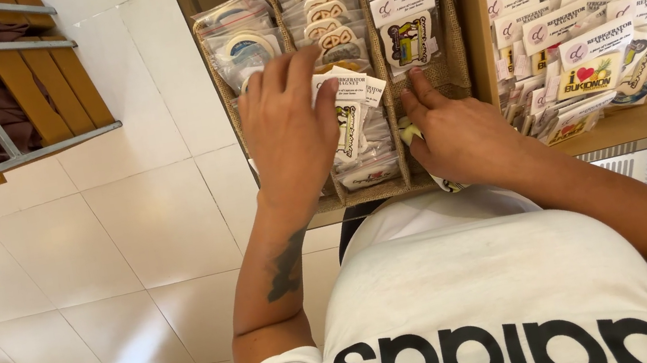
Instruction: The recorder uses a yellow cloth to wipe and clean packaged magnets and keychains displayed on a retail shelf.
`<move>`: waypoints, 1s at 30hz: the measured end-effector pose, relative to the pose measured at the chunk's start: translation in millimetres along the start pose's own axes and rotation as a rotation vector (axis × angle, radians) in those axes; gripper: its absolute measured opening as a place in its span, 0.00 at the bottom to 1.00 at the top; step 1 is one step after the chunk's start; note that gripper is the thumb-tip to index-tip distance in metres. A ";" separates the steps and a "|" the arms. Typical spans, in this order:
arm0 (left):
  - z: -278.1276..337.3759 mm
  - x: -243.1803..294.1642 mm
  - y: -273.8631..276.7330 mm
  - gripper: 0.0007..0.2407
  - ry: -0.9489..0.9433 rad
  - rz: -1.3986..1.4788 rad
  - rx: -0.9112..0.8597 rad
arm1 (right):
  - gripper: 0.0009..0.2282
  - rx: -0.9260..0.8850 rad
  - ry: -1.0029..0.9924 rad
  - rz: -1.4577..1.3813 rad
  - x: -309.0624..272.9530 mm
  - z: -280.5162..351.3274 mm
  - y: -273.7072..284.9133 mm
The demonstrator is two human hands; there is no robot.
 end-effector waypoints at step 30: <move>34.1 -27.0 -0.2 0.04 0.376 0.893 -0.063 | 0.31 0.017 0.000 0.003 2.4 1.3 -11.3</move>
Point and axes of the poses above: each hand's wrist, its own z-axis away from the middle knuckle, its own y-axis out of the back of the hand, x = y × z, the point moved 4 cm from there along -z, towards the middle knuckle, and after that the axes turned 15 degrees about z, right-handed, at the moved point
